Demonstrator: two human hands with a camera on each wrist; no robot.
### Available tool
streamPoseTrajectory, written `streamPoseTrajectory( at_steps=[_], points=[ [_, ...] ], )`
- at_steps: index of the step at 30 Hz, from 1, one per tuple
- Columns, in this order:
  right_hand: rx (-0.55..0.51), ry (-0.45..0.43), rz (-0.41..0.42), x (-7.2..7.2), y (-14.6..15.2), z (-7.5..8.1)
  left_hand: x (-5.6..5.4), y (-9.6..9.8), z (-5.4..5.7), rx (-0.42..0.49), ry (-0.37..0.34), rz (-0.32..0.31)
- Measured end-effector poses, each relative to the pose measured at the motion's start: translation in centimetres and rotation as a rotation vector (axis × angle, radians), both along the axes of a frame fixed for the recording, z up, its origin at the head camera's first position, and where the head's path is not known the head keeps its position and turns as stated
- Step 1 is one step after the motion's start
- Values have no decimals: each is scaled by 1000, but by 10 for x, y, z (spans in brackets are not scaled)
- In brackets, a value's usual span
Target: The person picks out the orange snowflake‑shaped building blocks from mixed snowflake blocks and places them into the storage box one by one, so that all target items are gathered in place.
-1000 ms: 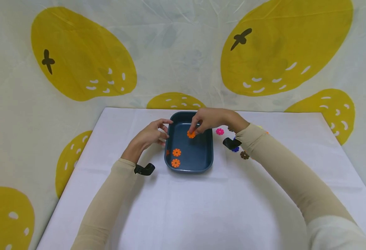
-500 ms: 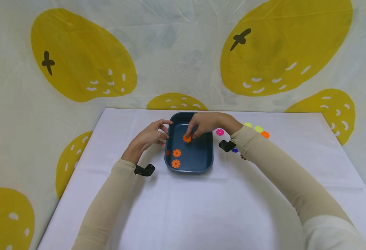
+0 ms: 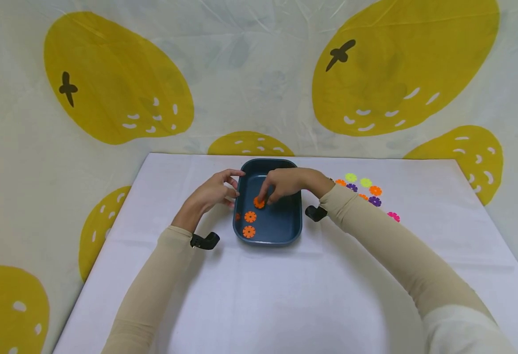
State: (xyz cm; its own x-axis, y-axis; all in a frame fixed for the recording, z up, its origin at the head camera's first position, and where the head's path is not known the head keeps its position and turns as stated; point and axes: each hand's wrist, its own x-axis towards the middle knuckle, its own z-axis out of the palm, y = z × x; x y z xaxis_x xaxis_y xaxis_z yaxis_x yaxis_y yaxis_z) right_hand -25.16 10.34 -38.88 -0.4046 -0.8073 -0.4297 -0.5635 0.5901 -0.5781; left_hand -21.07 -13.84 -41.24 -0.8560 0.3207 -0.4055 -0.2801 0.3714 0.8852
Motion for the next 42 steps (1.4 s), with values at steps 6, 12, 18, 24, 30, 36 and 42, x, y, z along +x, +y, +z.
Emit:
streamPoseTrajectory(
  at_steps=[6,12,18,24,30,36,42],
  points=[
    [18,10,13,1,-5,-3,0,0,0,1,5,3],
    [34,14,20,2,-8,-6,0,0,-1,-2,7,2],
    [46,-10,-7,4,-11,-5,0,0,-2,-5,8,-1],
    [55,7,-15,5,-10,-5,0,0,-3,-3,13,-3],
    [42,18,-20,6,-5,-4,0,0,-3,6,17,0],
    [-8,12,-38,8,3,5,-1,-1,-3,-7,16,13],
    [-42,18,-53,9,13,13,0,1,-2,-17,7,14]
  ],
)
